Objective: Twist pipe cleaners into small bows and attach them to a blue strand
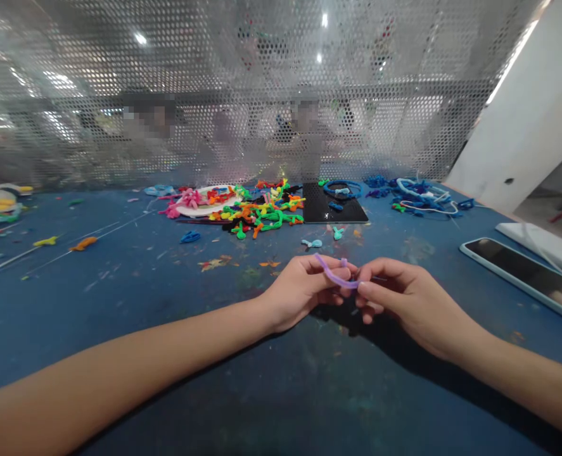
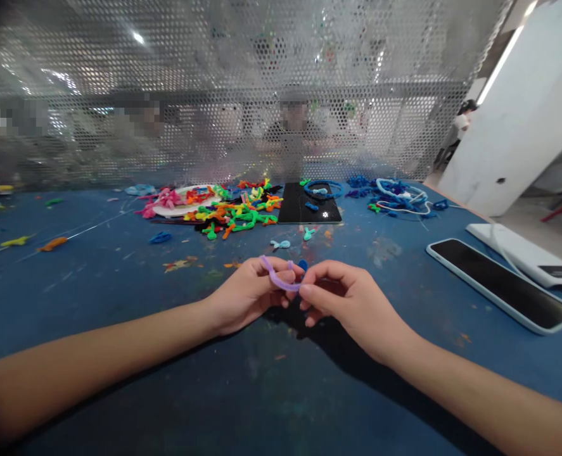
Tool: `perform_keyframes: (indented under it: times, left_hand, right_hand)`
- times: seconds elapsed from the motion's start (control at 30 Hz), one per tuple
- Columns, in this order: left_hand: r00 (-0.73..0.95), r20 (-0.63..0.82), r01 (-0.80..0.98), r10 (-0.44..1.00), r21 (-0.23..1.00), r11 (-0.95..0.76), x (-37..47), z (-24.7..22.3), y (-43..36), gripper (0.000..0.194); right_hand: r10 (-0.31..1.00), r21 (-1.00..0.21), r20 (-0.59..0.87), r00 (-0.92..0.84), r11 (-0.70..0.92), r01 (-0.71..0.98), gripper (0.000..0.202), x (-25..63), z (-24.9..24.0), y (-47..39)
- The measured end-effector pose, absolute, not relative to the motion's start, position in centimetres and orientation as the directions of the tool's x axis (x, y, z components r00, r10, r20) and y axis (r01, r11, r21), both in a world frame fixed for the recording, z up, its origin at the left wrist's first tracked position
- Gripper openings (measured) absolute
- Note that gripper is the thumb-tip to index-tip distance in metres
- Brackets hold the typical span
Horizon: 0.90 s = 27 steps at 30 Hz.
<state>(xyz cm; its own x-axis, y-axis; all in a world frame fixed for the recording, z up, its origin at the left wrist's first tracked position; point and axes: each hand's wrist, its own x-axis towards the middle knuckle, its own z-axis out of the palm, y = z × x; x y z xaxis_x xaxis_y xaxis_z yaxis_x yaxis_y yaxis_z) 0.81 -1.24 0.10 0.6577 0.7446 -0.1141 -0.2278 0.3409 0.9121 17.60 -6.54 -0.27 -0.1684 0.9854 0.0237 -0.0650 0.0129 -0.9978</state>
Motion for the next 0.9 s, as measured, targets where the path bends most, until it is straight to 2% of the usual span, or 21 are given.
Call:
perform_keyframes:
  times: [0.17,0.27,0.33,0.37,0.47,0.57,0.7,0.8,0.9]
  left_hand:
    - [0.682,-0.136,-0.186,0.719,0.918,0.350,0.9,-0.1,-0.9,0.029]
    - [0.686,-0.173,-0.208,0.707,0.884,0.418,0.9,-0.2,-0.6,0.045]
    - [0.690,-0.176,-0.234,0.702,0.864,0.446,0.8,-0.2,-0.6,0.057]
    - [0.686,-0.159,-0.236,0.710,0.875,0.423,0.8,-0.1,-0.7,0.056]
    - [0.634,-0.075,-0.161,0.770,0.961,0.226,0.8,0.0,-1.1,0.031]
    - [0.590,-0.012,-0.077,0.807,0.994,0.071,0.9,0.2,-1.7,0.011]
    - [0.552,0.045,-0.051,0.832,0.998,-0.020,1.0,0.4,-2.0,0.004]
    - [0.545,0.023,-0.045,0.838,0.999,0.002,1.1,0.3,-1.9,0.013]
    - [0.550,-0.052,-0.118,0.834,0.983,0.139,1.2,0.0,-1.8,0.021]
  right_hand:
    - [0.983,-0.946,0.105,-0.149,0.145,0.290,0.013,18.5,0.2,-6.7]
    - [0.983,-0.903,0.158,-0.097,0.183,0.388,0.014,18.9,0.4,-6.8]
    - [0.983,-0.896,0.168,-0.068,0.181,0.406,0.015,18.9,0.5,-6.8]
    - [0.985,-0.897,0.165,-0.050,0.171,0.408,0.015,18.9,0.5,-6.8]
    - [0.989,-0.909,0.147,-0.004,0.136,0.393,0.016,18.7,0.5,-6.8]
    - [0.992,-0.927,0.126,0.006,0.116,0.357,0.015,18.5,0.4,-6.8]
    - [0.992,-0.938,0.123,0.016,0.111,0.330,0.013,18.2,0.4,-6.8]
    - [0.985,-0.929,0.166,0.055,0.138,0.343,0.012,18.1,0.5,-6.9]
    - [0.975,-0.922,0.206,0.081,0.166,0.349,0.013,17.9,0.5,-6.9]
